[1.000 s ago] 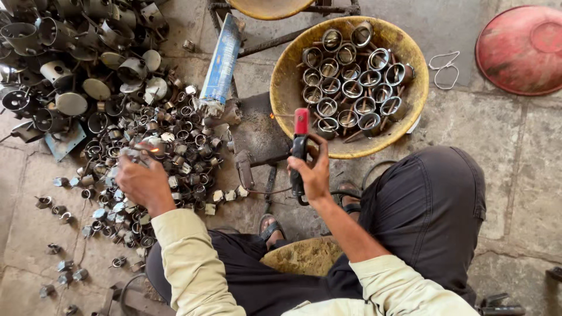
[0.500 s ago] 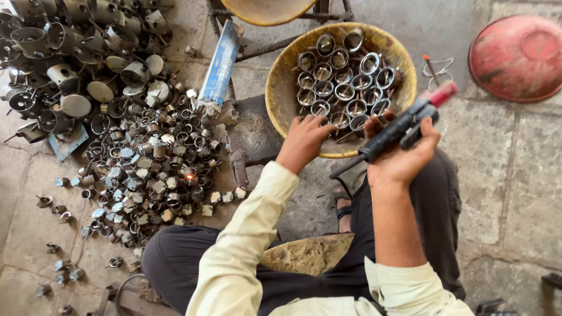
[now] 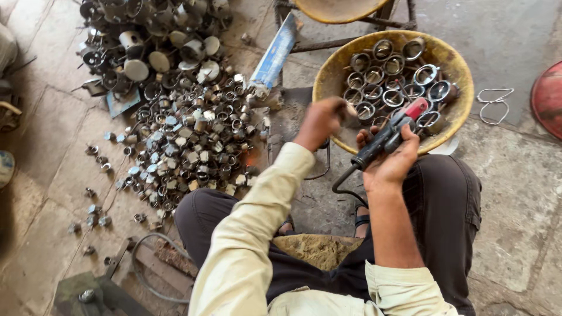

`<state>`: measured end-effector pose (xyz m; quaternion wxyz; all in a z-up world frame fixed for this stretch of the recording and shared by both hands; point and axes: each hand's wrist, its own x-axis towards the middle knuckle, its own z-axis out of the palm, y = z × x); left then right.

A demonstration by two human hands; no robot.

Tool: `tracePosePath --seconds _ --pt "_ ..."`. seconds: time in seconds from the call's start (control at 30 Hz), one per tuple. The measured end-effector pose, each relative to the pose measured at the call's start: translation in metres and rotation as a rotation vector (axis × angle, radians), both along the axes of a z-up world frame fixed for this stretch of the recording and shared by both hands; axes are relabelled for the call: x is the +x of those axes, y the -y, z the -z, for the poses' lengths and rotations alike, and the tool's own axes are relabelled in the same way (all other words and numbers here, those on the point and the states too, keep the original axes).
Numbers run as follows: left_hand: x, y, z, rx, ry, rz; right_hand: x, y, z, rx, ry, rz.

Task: The person sits on the floor and repeatedly picks up small metal parts from a pile, places them on a metal block, and welds them using a handheld welding torch. Sparks fly during the welding process. The person then places the welded parts into a yellow bowl.

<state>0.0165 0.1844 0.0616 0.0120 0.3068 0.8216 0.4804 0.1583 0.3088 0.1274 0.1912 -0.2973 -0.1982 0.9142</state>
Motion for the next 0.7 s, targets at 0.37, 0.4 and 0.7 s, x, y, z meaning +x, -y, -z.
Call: tracePosePath --seconds 0.37,0.4,0.7 --pt "-0.015 0.171 0.061 0.774 0.755 -0.696 -0.015 0.083 0.058 -0.012 0.063 -0.283" --pt "-0.014 0.168 0.070 0.697 0.744 -0.712 -0.015 0.092 0.058 0.068 0.073 -0.291" --pt "-0.015 0.174 0.054 -0.023 0.290 -0.435 -0.012 0.139 0.084 0.523 0.163 -0.359"
